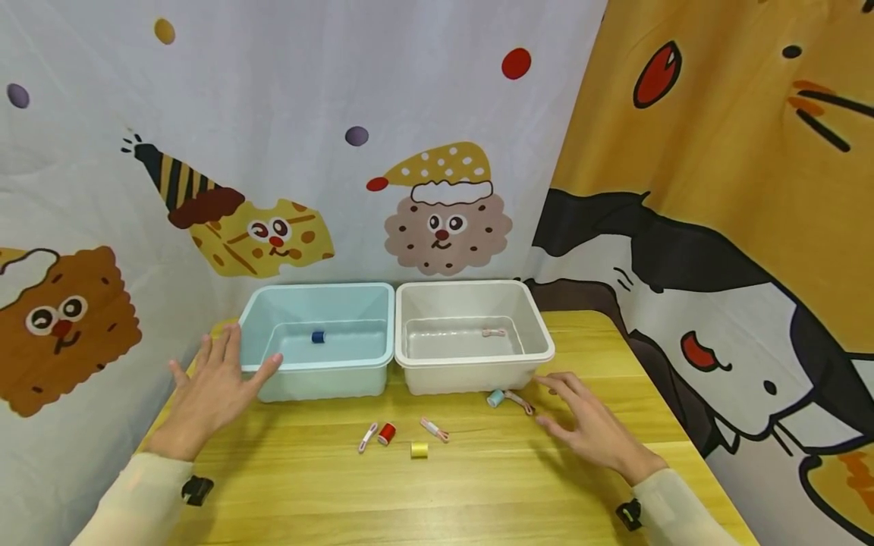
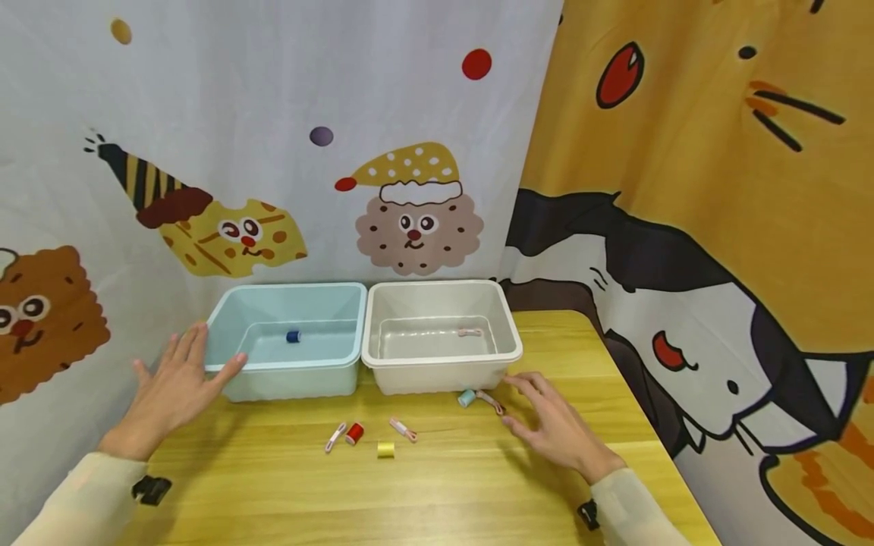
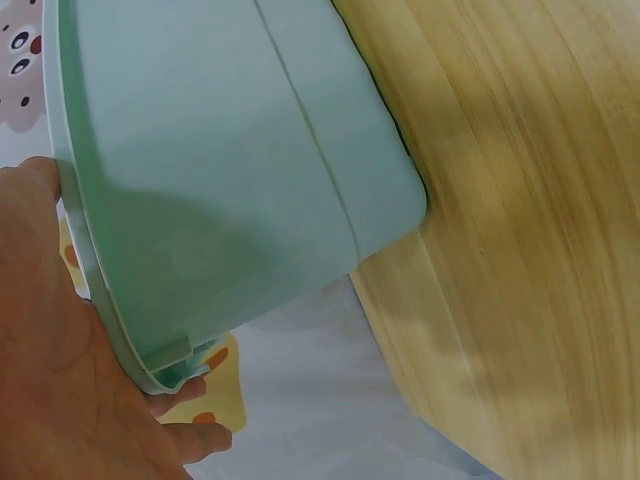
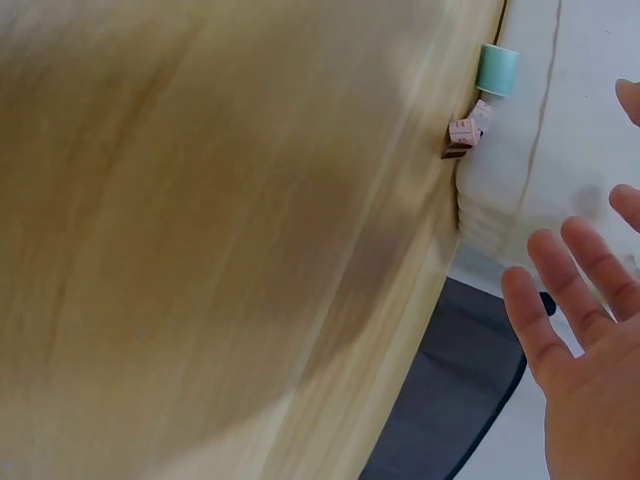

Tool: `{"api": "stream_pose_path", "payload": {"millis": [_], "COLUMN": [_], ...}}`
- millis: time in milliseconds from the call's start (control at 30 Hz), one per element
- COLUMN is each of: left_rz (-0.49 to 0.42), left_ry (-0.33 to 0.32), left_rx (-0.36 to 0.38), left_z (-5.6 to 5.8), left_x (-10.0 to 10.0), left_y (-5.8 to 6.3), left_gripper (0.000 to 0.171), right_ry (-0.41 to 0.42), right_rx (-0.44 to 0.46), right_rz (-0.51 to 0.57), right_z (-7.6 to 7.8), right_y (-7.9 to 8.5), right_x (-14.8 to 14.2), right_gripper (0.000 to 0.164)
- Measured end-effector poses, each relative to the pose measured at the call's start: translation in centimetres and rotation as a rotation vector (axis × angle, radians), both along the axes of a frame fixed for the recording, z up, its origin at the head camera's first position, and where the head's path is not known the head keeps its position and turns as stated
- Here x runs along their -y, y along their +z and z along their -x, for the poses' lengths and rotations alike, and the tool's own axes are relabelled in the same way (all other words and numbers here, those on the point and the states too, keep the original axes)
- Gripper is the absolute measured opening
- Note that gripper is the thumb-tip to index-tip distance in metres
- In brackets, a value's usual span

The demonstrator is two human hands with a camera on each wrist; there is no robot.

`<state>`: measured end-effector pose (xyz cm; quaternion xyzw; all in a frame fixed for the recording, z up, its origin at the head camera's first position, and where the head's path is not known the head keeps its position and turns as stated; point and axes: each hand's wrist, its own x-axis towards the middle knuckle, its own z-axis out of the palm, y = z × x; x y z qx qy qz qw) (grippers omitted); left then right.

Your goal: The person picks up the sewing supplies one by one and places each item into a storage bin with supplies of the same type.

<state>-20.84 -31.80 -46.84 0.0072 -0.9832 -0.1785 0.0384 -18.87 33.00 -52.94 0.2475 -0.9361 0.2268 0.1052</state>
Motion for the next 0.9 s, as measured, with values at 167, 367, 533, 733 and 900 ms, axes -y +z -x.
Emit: {"api": "stream_pose_path", "payload": {"millis": [167, 367, 533, 733, 900], "left_rz": [-0.005, -0.001, -0.003, 0.002, 0.003], "left_ry": [-0.008, -0.003, -0.004, -0.002, -0.003], "left_rx": [-0.001, -0.004, -0.007, -0.002, 0.006], "left_z": [0.1, 0.2, 0.4, 0.3, 0.4], "left_x": [-0.1, -0.1, 0.0, 0.1, 0.1], "left_y": [-0.3, -0.1, -0.1, -0.2, -0.1], "left_gripper": [0.119, 0.119, 0.121, 0.121, 0.121], "right_ry": [0.009, 0.021, 0.024, 0.039, 0.043], "right_rx": [0.042, 0.076, 0.088, 0.089, 0.122], "right_rz": [0.001, 0.011, 0.019, 0.029, 0.046], "right_z": [0.2, 0.8, 1.4, 2.0, 2.1], "right_y": [-0.4, -0.5, -0.8, -1.2, -1.3], "right_x": [0.1, 0.5, 0.5, 0.4, 0.5], "right_gripper": [0.071, 0.070, 0.067, 0.065, 0.064]}}
